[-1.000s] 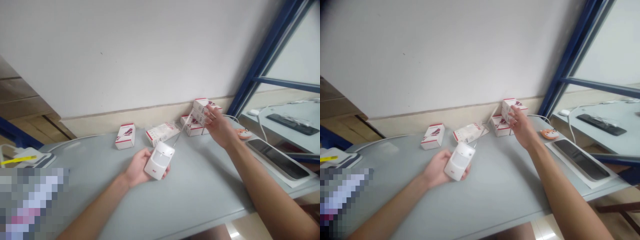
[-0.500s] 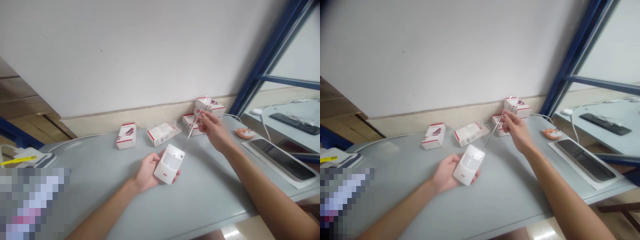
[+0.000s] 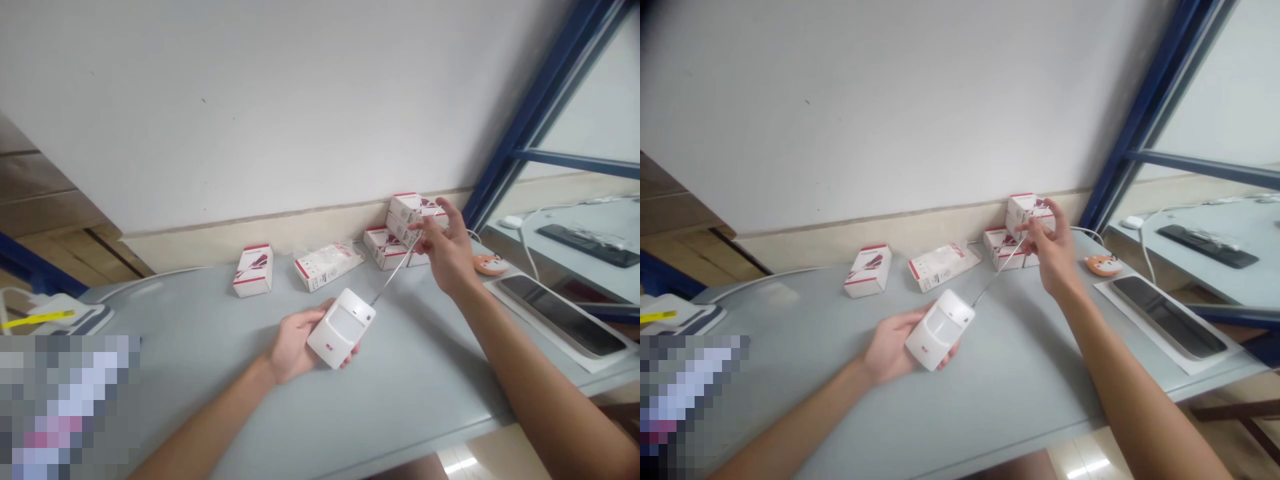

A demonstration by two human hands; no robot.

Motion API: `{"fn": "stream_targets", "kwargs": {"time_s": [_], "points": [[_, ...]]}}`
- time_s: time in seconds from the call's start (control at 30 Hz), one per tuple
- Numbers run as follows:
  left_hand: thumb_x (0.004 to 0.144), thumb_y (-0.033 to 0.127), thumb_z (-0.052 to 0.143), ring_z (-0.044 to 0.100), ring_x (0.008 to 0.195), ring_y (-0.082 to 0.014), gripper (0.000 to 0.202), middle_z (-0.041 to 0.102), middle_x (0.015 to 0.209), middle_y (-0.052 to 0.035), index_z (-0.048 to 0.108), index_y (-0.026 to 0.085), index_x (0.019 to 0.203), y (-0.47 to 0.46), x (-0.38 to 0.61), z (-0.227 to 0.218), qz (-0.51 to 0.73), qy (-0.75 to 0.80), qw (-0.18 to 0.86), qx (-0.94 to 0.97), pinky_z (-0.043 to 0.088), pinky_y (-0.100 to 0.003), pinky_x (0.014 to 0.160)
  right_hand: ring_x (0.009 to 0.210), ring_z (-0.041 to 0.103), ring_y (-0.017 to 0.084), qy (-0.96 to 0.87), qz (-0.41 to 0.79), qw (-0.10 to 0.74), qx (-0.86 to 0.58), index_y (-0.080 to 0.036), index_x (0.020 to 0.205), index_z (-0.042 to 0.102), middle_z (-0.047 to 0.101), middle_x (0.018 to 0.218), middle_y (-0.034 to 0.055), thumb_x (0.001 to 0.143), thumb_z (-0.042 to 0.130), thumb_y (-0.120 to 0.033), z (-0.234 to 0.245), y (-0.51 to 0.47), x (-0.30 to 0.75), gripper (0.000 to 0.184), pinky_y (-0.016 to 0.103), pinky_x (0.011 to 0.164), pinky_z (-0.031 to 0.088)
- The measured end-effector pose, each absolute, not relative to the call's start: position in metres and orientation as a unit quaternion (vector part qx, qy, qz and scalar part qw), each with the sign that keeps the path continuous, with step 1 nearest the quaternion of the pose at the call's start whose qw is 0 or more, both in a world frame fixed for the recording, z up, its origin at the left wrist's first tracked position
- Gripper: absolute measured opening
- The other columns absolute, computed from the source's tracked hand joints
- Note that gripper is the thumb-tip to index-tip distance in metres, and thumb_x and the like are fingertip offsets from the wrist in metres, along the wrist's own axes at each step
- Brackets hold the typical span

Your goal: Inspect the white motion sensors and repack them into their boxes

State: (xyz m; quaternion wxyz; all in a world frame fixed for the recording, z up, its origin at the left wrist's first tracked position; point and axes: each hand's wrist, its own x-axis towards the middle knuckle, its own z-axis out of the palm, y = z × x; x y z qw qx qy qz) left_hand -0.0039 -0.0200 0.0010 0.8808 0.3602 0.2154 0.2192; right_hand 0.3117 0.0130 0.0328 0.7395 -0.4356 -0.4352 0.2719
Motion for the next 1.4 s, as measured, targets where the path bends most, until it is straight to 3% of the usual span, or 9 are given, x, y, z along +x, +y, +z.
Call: {"fn": "stream_targets", "kwargs": {"time_s": [0.27, 0.4, 0.57, 0.7, 0.87, 0.97, 1.1, 1.2, 1.4], "points": [[0.101, 0.034, 0.047, 0.073, 0.085, -0.0299, 0.034, 0.074, 0.104, -0.0173, 0.064, 0.017, 0.125, -0.022, -0.001, 0.000, 0.255, 0.220, 0.879, 0.337, 0.051, -0.038, 0.070, 0.056, 0.058, 0.014, -0.503, 0.273, 0.679, -0.460, -0.033, 0.135, 0.062, 0.076, 0.092, 0.0022, 0.096, 0.064, -0.068, 0.030, 0.005, 0.293, 0.052, 0.031, 0.053, 0.045], [0.103, 0.038, 0.049, 0.072, 0.085, -0.0295, 0.035, 0.074, 0.098, -0.0184, 0.067, 0.013, 0.120, -0.024, 0.000, 0.001, 0.284, 0.247, 0.871, 0.316, 0.052, -0.038, 0.071, 0.060, 0.057, 0.014, -0.549, 0.309, 0.620, -0.468, -0.029, 0.129, 0.068, 0.075, 0.098, 0.0036, 0.098, 0.062, -0.066, 0.027, -0.001, 0.272, 0.048, 0.032, 0.056, 0.045], [0.103, 0.041, 0.049, 0.071, 0.079, -0.0278, 0.043, 0.075, 0.093, -0.0193, 0.069, 0.008, 0.122, -0.027, 0.003, 0.003, 0.325, 0.276, 0.849, 0.313, 0.051, -0.037, 0.071, 0.062, 0.054, 0.016, -0.578, 0.355, 0.572, -0.462, -0.029, 0.143, 0.055, 0.071, 0.088, 0.0002, 0.096, 0.070, -0.055, 0.022, -0.005, 0.254, 0.055, 0.032, 0.060, 0.045], [0.103, 0.044, 0.047, 0.070, 0.073, -0.0258, 0.047, 0.076, 0.086, -0.0196, 0.071, 0.007, 0.117, -0.028, 0.006, 0.004, 0.343, 0.286, 0.837, 0.317, 0.051, -0.035, 0.068, 0.065, 0.053, 0.017, -0.610, 0.383, 0.533, -0.444, -0.031, 0.153, 0.047, 0.070, 0.087, 0.0000, 0.100, 0.064, -0.049, 0.014, -0.008, 0.246, 0.058, 0.032, 0.062, 0.044], [0.103, 0.044, 0.042, 0.070, 0.071, -0.0258, 0.048, 0.076, 0.085, -0.0196, 0.072, 0.007, 0.109, -0.024, 0.006, 0.006, 0.403, 0.303, 0.803, 0.319, 0.052, -0.034, 0.066, 0.076, 0.058, 0.018, -0.679, 0.430, 0.416, -0.425, -0.031, 0.154, 0.055, 0.068, 0.087, 0.0008, 0.106, 0.055, -0.048, 0.007, -0.020, 0.227, 0.051, 0.034, 0.074, 0.049], [0.102, 0.044, 0.044, 0.070, 0.071, -0.0260, 0.047, 0.077, 0.083, -0.0186, 0.073, 0.007, 0.109, -0.023, 0.005, 0.008, 0.416, 0.302, 0.790, 0.335, 0.052, -0.034, 0.066, 0.081, 0.061, 0.021, -0.691, 0.409, 0.410, -0.433, -0.032, 0.151, 0.059, 0.068, 0.086, 0.0014, 0.106, 0.052, -0.048, 0.009, -0.025, 0.221, 0.048, 0.037, 0.077, 0.051], [0.101, 0.041, 0.045, 0.070, 0.069, -0.0250, 0.045, 0.077, 0.084, -0.0185, 0.073, 0.006, 0.107, -0.019, 0.002, 0.018, 0.455, 0.278, 0.768, 0.356, 0.054, -0.033, 0.066, 0.082, 0.061, 0.021, -0.695, 0.265, 0.450, -0.494, -0.038, 0.152, 0.057, 0.069, 0.116, 0.0068, 0.106, 0.052, -0.046, 0.010, -0.021, 0.226, 0.047, 0.040, 0.077, 0.054], [0.099, 0.038, 0.045, 0.072, 0.072, -0.0257, 0.043, 0.077, 0.085, -0.0180, 0.073, 0.006, 0.108, -0.011, -0.006, 0.029, 0.507, 0.279, 0.744, 0.334, 0.056, -0.034, 0.066, 0.093, 0.064, 0.023, -0.701, 0.173, 0.450, -0.525, -0.037, 0.143, 0.064, 0.056, 0.144, 0.0113, 0.103, 0.058, -0.044, 0.003, -0.012, 0.234, 0.041, 0.044, 0.085, 0.058], [0.096, 0.028, 0.046, 0.076, 0.079, -0.0265, 0.035, 0.078, 0.089, -0.0131, 0.069, 0.011, 0.117, 0.011, -0.027, 0.044, 0.607, 0.317, 0.684, 0.253, 0.061, -0.035, 0.068, 0.134, 0.056, 0.031, -0.677, 0.232, 0.452, -0.533, -0.041, 0.145, 0.065, 0.053, 0.159, 0.0065, 0.100, 0.061, -0.050, -0.011, -0.003, 0.236, 0.045, 0.052, 0.109, 0.052]]}}
